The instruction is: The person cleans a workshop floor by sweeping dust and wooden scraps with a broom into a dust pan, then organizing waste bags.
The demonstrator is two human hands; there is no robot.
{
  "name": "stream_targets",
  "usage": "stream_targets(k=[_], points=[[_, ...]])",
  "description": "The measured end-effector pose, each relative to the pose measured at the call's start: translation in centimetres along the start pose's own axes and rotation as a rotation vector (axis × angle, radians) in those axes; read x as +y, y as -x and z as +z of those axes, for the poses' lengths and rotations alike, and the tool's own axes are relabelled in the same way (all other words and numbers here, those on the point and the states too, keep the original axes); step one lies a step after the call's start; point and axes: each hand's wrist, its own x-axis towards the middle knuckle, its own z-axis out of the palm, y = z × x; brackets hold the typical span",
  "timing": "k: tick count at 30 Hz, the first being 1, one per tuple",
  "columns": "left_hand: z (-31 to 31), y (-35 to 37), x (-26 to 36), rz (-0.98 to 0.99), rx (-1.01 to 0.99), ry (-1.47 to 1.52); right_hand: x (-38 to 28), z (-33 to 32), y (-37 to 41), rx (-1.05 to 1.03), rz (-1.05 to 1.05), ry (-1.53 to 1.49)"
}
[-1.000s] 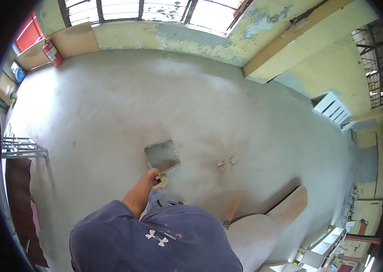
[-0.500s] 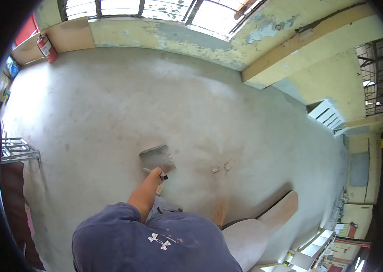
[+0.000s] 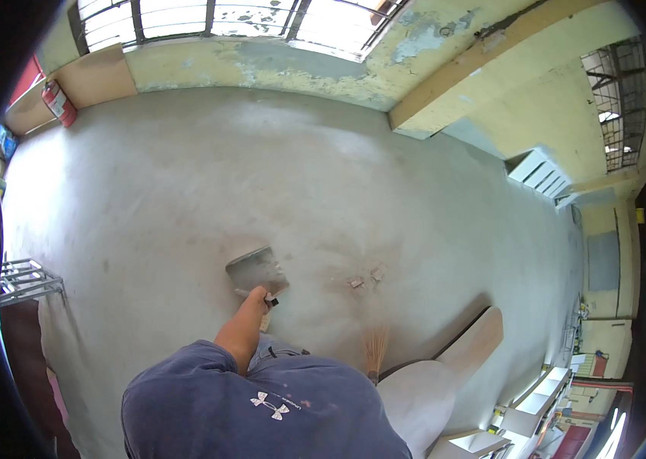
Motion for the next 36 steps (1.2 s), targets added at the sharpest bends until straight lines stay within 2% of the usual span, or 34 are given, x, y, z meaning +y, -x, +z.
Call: stream_targets(k=[4, 6, 9, 11, 18, 21, 22, 24, 26, 27, 35, 36], points=[[-0.1, -2.5, -0.3, 0.0, 0.012, -0.086, 1.1, -0.1, -0.4, 0.005, -0.019, 0.036], [0.3, -1.2, -0.3, 0.022, -0.003, -0.14, 1.6, -0.4, -0.5, 0.009, -0.027, 0.057], [1.0, 0.1, -0.2, -0.014, -0.054, -0.121, 2.8, 0.4, -0.4, 0.018, -0.031, 0.074], [1.3, 0.1, -0.2, -0.019, 0.052, -0.12, 3.3, 0.9, -0.3, 0.019, -0.036, 0.082], [-0.2, 0.0, 0.4, -0.012, 0.058, -0.04, 4.3, 3.4, 0.7, 0.01, -0.063, 0.101], [-2.2, 1.0, 2.3, -0.049, 0.103, -0.209, 4.5, 4.9, 1.3, -0.009, -0.078, 0.115], [-3.0, 1.9, 2.9, 0.004, 0.067, -0.29, 4.9, 5.7, 1.5, -0.021, -0.084, 0.119], [-5.0, 1.3, 3.7, 0.058, 0.053, -0.379, 5.6, 7.7, 2.5, -0.055, -0.099, 0.126], [-6.4, 1.4, 4.8, -0.068, -0.068, -0.39, 5.9, 10.0, 3.4, -0.09, -0.116, 0.123], [-7.1, 1.8, 4.9, -0.062, -0.052, -0.399, 5.8, 11.1, 3.8, -0.105, -0.123, 0.118], [-11.4, 1.6, 2.8, -0.218, -0.147, -0.215, 7.8, 18.9, 7.1, -0.205, -0.145, 0.081], [-11.4, 2.8, 1.8, -0.229, -0.12, -0.239, 16.3, 31.0, 6.3, -0.233, -0.131, 0.078]])
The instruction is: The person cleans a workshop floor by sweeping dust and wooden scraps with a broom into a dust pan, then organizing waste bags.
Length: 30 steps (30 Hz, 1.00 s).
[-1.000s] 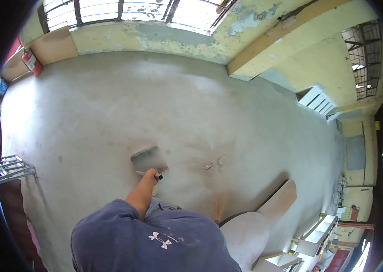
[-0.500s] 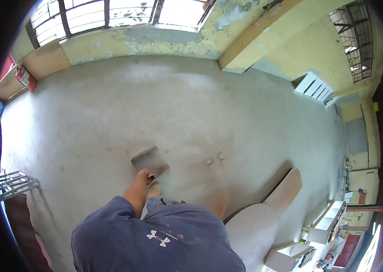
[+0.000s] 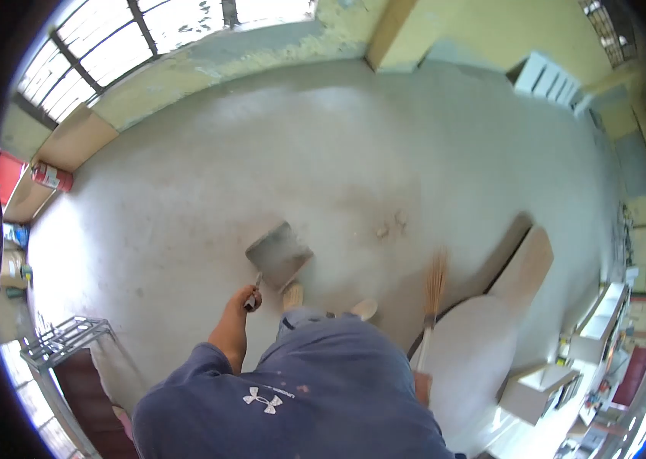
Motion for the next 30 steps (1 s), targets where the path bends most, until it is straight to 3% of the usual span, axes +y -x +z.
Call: stream_targets(k=[1, 2, 3, 4, 5, 6, 9, 17, 22, 24, 26, 28, 30], points=[[0.8, 1.5, -1.5, 0.191, -0.031, -0.078, 0.5, -0.2, -0.8, -0.039, 0.026, -0.013], [1.6, 2.5, -2.6, 0.375, -0.062, -0.161, 0.6, -1.1, -1.5, -0.066, 0.187, -0.292], [1.7, 1.3, -2.1, 0.227, -0.022, -0.12, -0.1, -3.5, -1.7, -0.086, 0.358, -0.567], [2.0, 0.1, -1.4, 0.086, 0.021, -0.074, -0.3, -6.2, -1.4, 0.028, 0.072, -0.418], [2.7, 0.1, -1.4, 0.059, 0.042, -0.088, -2.0, -9.9, -1.1, -0.002, 0.358, -0.748], [3.4, 0.4, -1.8, 0.035, 0.062, -0.1, -3.5, -11.7, -1.2, 0.155, 0.551, -1.001], [5.9, 0.9, -3.3, -0.001, 0.048, -0.07, -3.5, -17.0, -2.8, 0.204, 0.493, -1.035], [16.8, 3.4, -12.6, 0.174, 0.32, -0.171, 7.9, -18.3, -17.8, 0.065, 0.317, -1.146], [22.5, -0.3, -15.4, 0.247, 0.277, -0.2, 15.8, -22.8, -21.5, 0.098, 0.156, -1.025], [26.3, -2.0, -16.5, 0.154, 0.288, -0.151, 17.9, -24.4, -22.2, 0.018, 0.199, -0.995], [30.9, -3.8, -18.5, 0.171, 0.327, -0.211, 20.8, -23.5, -22.6, 0.156, 0.11, -0.801], [30.9, -9.1, -17.9, 0.218, 0.196, -0.151, 21.4, -25.3, -21.6, 0.148, 0.11, -0.807], [36.1, -11.1, -18.8, 0.177, 0.316, -0.152, 21.6, -26.5, -20.3, 0.096, 0.192, -0.744]])
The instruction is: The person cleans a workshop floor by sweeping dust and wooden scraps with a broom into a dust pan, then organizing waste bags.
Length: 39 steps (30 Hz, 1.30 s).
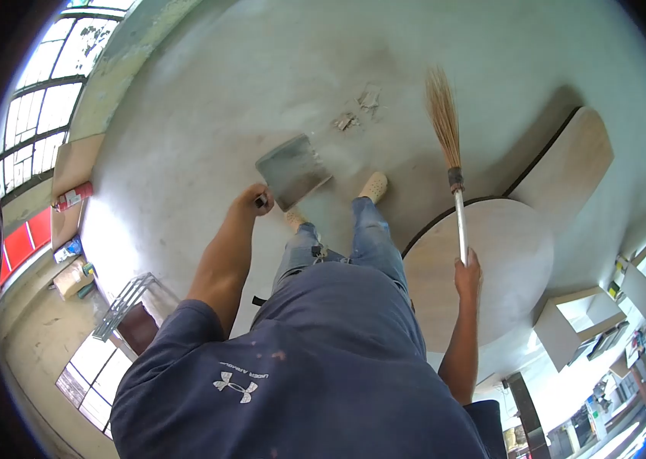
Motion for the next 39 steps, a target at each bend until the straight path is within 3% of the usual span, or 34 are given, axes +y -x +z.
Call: stream_targets(k=[2, 5, 7, 8, 10, 12, 14, 17, 21, 23, 28, 31, 33, 35, 36, 37, 38, 39], points=[[4.2, -1.4, -0.4, 0.042, 0.047, 0.003, 0.2, -0.7, 0.6, -0.016, 0.017, 0.007], [8.1, -5.5, -0.1, -0.011, -0.096, 0.027, 0.4, -1.4, 0.9, -0.031, 0.044, 0.016], [13.0, -2.9, -0.3, -0.07, 0.127, 0.114, -0.4, -2.1, 0.0, -0.042, 0.063, 0.034], [14.3, -2.0, -0.3, -0.072, 0.127, 0.117, -0.5, -2.3, -0.8, -0.043, 0.061, 0.037], [16.2, -0.4, -0.5, -0.008, -0.048, 0.179, -0.5, -2.5, -2.5, -0.014, -0.015, 0.124], [17.8, -0.1, -0.6, 0.009, -0.056, 0.18, -3.4, -3.9, -4.3, -0.04, -0.031, 0.129], [18.7, -1.9, -0.2, -0.139, -0.23, 0.192, -6.2, -4.6, -7.0, -0.064, -0.048, 0.134], [20.9, -0.4, -0.2, -0.164, -0.099, 0.234, -8.7, -4.3, -11.7, -0.147, -0.028, 0.264], [21.4, -1.1, -0.3, -0.155, -0.133, 0.273, -8.0, -0.4, -16.3, -0.266, -0.213, 0.321], [22.0, -1.0, -0.6, -0.112, -0.01, 0.297, -7.3, 1.1, -16.7, -0.335, -0.299, 0.35], [21.0, -4.3, -0.1, -0.123, -0.109, 0.227, -7.9, 1.4, -10.9, -0.813, -0.347, 0.336], [20.8, -1.5, -0.5, -0.07, -0.118, 0.119, -7.8, -0.1, -6.7, -0.82, -0.388, 0.288], [20.4, -0.9, -0.3, -0.01, -0.083, 0.051, -9.2, -2.3, -3.7, -0.79, -0.286, 0.3], [18.4, -5.0, 0.3, -0.112, -0.205, 0.109, -10.5, -4.0, -1.0, -0.781, -0.207, 0.319], [17.3, -6.8, 1.1, -0.111, -0.207, 0.109, -10.6, -4.7, 0.2, -0.689, -0.23, 0.288], [16.0, -8.5, 1.9, -0.227, -0.331, 0.004, -10.8, -5.5, 1.4, -0.598, -0.253, 0.258], [15.0, -9.2, 2.5, -0.343, -0.453, -0.102, -11.3, -6.2, 2.3, -0.599, -0.252, 0.258], [14.2, -7.3, 2.4, -0.341, -0.451, -0.105, -11.7, -6.7, 3.3, -0.565, -0.15, 0.23]])
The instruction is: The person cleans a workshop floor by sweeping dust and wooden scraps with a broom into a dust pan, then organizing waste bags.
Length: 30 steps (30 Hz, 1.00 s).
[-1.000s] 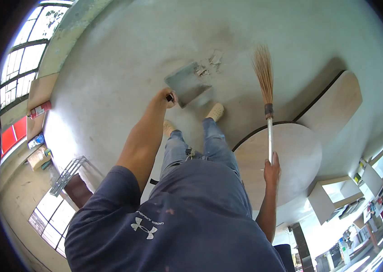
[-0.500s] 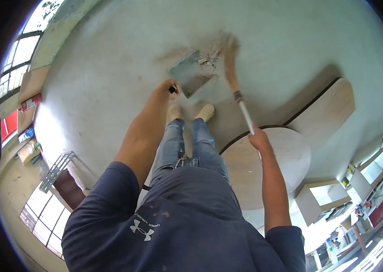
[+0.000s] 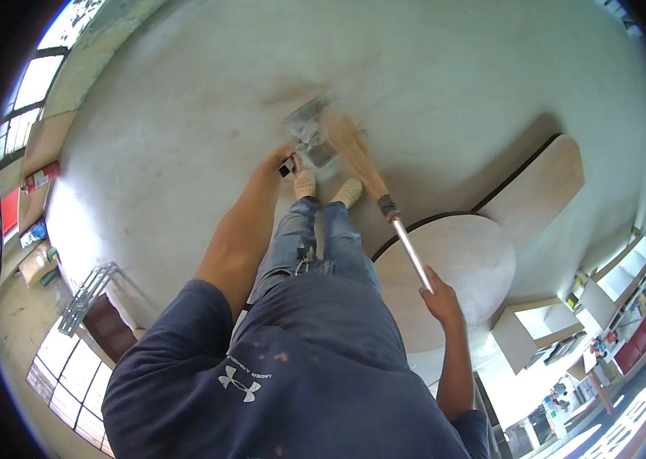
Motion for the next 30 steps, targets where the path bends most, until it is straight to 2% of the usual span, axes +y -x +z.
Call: stream_targets(k=[1, 2, 6, 9, 10, 11, 12, 13, 15, 17, 20, 21, 22, 26, 27, 29, 30], points=[[1.1, 3.3, -1.5, 0.131, 0.065, -0.146, 0.0, 0.1, 0.9, 0.03, 0.093, -0.057], [1.8, 5.5, -2.5, 0.261, 0.127, -0.295, 1.3, 0.7, 1.3, 0.09, 0.055, -0.077], [-0.6, 7.2, -1.6, 0.22, 0.118, -0.304, 0.7, 0.8, 3.9, 0.226, 0.154, -0.234], [-1.1, 9.2, -0.6, 0.283, 0.091, -0.459, 1.6, 1.6, 4.9, 0.301, 0.233, -0.228], [-0.3, 10.9, -0.8, 0.234, 0.115, -0.296, 3.1, 2.7, 4.6, 0.396, 0.187, -0.222], [0.3, 12.4, -1.0, 0.188, 0.142, -0.135, 3.0, 3.4, 4.8, 0.404, 0.196, -0.252], [-0.1, 13.1, -0.8, 0.305, 0.13, -0.319, 2.7, 3.8, 4.9, 0.42, 0.268, -0.303], [-0.4, 13.8, -0.3, 0.313, 0.138, -0.349, 2.7, 4.4, 4.8, 0.433, 0.335, -0.355], [0.0, 16.0, 0.8, 0.239, 0.213, -0.169, 4.5, 6.9, 3.2, 0.487, 0.295, -0.463], [1.0, 18.0, 2.3, 0.263, 0.203, -0.184, 6.5, 10.3, 1.1, 0.548, 0.334, -0.637], [-0.5, 19.6, 6.0, 0.259, 0.17, -0.206, 7.8, 14.8, -0.9, 0.662, 0.33, -0.72], [0.9, 20.1, 6.3, 0.271, 0.122, -0.223, 8.9, 15.8, -1.3, 0.68, 0.336, -0.741], [1.8, 20.7, 7.4, 0.234, 0.176, -0.161, 9.1, 17.2, -1.6, 0.662, 0.387, -0.737], [5.8, 21.5, 12.5, 0.185, 0.299, -0.211, 3.0, 19.6, -1.5, 0.621, 0.571, -0.731], [6.7, 21.1, 14.1, 0.171, 0.319, -0.305, 2.5, 22.0, -2.8, 0.631, 0.606, -0.753], [8.3, 19.7, 17.2, 0.118, 0.341, -0.427, 3.4, 29.3, -7.8, 0.735, 0.507, -0.819], [8.2, 19.2, 18.8, 0.203, -0.037, -0.943, 1.5, 31.4, -9.1, 0.798, 0.465, -0.75]])
